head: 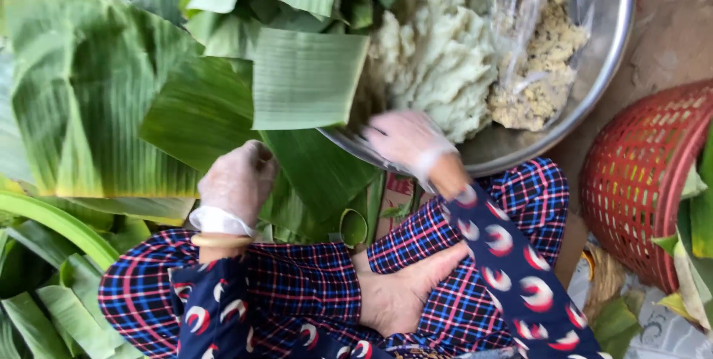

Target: Wrapping dough and filling in banana leaves to prepare traditional food items

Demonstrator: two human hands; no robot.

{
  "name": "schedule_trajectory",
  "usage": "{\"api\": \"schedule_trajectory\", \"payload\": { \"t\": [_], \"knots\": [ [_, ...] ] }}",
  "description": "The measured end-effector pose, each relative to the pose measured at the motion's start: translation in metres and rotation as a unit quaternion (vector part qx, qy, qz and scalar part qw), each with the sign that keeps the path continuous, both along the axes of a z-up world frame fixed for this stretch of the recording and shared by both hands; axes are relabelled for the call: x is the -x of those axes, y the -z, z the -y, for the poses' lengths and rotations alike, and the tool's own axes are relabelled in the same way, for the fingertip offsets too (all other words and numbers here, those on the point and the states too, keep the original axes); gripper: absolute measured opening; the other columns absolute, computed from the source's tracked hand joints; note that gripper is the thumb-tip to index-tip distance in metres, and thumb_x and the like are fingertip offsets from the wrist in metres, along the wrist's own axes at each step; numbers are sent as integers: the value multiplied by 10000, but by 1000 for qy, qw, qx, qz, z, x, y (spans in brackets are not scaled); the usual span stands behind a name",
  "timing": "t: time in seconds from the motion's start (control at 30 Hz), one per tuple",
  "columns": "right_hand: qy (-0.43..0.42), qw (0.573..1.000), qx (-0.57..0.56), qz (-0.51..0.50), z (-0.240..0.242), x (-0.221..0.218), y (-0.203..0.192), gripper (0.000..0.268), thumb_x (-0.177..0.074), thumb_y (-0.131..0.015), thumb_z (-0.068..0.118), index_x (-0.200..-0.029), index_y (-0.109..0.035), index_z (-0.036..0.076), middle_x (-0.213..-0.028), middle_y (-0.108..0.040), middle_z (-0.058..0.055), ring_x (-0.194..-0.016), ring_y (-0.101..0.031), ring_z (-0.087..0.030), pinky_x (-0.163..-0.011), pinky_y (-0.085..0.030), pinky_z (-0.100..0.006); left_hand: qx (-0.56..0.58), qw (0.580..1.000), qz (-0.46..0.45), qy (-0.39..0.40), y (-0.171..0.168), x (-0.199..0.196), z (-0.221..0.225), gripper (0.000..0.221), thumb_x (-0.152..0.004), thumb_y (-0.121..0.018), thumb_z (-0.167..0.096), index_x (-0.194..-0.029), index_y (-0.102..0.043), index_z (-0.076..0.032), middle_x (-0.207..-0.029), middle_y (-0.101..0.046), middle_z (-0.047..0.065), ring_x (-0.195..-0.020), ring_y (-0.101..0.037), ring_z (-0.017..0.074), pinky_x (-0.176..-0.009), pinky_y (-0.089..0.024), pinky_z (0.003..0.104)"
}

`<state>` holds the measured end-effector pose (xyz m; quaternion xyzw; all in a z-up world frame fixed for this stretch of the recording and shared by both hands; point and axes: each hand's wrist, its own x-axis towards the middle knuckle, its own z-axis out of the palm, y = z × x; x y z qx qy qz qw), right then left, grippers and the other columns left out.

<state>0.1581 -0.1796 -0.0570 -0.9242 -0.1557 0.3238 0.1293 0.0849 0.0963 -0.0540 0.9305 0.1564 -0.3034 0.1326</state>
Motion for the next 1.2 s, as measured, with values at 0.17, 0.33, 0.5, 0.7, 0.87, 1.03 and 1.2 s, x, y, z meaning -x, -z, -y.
{"api": "schedule_trajectory", "payload": {
  "t": [0.17,0.33,0.5,0.7,0.87,1.03,1.2],
  "knots": [
    [89,970,-126,186,27,37,27,407,-1002,-584,478,-697,-631,212,-660,-660,-65,-759,-701,-283,-664,-546,-412,64,996,60,-31,-3,7,6,324,-997,-606,-423,-1257,-535,-243,-1088,-726,65,-1084,-706,311,-925,-577,562],
    [37,976,-68,202,12,45,-6,378,-1065,-427,544,-934,-587,228,-938,-620,-51,-1012,-597,-306,-844,-450,-503,32,997,-38,-52,41,-14,27,764,-955,-708,-392,-1509,-284,-80,-1132,-729,140,-1100,-718,371,-947,-553,618],
    [-11,978,-58,199,40,67,9,302,-1044,-480,462,-1155,-675,261,-1015,-672,-38,-1047,-648,-312,-826,-536,-503,13,1000,-10,-20,96,-10,32,646,-931,-637,-241,-1467,-293,-132,-951,-754,74,-951,-760,335,-836,-588,576],
    [-4,933,-227,280,28,94,-13,449,-1062,-483,505,-714,-514,223,-597,-397,86,-517,-479,-129,-545,-456,-216,12,999,-20,-36,-1,9,9,697,-964,-566,-72,-1570,-225,-122,-1109,-713,214,-1046,-724,440,-909,-550,660],
    [204,787,-581,-51,-60,99,4,155,-1010,-597,202,-1077,-707,115,-679,-689,-26,-576,-692,-142,-681,-634,-315,194,977,73,-54,38,34,10,362,-952,-658,-135,-1291,-562,-218,-1045,-728,112,-1029,-731,367,-873,-594,535],
    [43,964,-256,65,-77,97,78,642,-849,-762,172,-1436,-507,113,-1379,-499,-234,-1217,-591,-463,-993,-559,-532,131,990,-38,48,60,33,19,545,-919,-678,-233,-1355,-357,-298,-1237,-555,117,-1069,-697,407,-942,-585,564],
    [9,937,-254,237,-89,94,188,246,-885,-640,-15,-1122,-701,17,-1021,-657,-171,-978,-698,-377,-796,-615,-406,61,985,73,145,130,22,34,435,-950,-540,-78,-1373,-441,-108,-1005,-635,100,-853,-768,377,-724,-647,489]
  ]
}}
